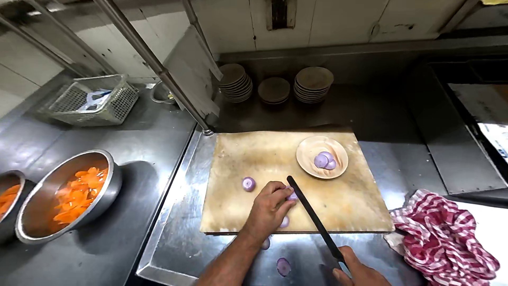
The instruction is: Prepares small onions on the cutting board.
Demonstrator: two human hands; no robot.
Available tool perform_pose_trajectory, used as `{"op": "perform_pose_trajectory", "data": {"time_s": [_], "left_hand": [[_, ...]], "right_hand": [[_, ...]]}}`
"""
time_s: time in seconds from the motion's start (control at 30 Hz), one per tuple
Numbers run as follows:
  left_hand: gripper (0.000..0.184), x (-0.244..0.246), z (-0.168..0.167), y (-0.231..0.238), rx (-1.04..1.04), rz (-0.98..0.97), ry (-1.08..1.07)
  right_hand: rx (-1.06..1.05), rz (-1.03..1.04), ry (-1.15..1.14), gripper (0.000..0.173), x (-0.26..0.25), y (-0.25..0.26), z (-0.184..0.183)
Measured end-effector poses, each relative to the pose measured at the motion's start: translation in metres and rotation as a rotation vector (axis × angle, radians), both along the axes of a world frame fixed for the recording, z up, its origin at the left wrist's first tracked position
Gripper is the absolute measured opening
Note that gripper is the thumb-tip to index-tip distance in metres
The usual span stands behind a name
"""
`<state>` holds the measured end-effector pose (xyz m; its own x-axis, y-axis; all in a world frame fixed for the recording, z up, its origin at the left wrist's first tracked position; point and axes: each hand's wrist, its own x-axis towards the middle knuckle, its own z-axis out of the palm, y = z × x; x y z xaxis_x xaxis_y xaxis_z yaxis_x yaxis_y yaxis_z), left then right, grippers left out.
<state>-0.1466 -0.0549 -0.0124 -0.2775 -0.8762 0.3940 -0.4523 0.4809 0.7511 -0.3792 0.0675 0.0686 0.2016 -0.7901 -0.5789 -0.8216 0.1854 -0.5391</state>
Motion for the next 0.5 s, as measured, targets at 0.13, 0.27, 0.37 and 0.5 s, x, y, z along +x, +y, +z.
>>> {"op": "perform_pose_trajectory", "data": {"time_s": [0.13, 0.27, 0.37, 0.5], "left_hand": [[0.023, 0.000, 0.000, -0.002, 0.005, -0.006, 0.012], [0.024, -0.001, -0.001, -0.002, -0.005, 0.011, 0.009], [0.024, 0.000, -0.001, -0.005, -0.006, 0.014, 0.015], [0.026, 0.001, 0.000, -0.003, 0.033, -0.017, -0.025]], "right_hand": [[-0.015, 0.032, 0.023, 0.039, 0.019, -0.029, -0.004], [0.048, 0.040, 0.053, 0.040, 0.025, -0.037, -0.012], [0.032, -0.024, 0.055, 0.039, 0.018, -0.003, -0.023], [0.058, -0.045, -0.023, 0.041, 0.004, 0.008, -0.027]]}}
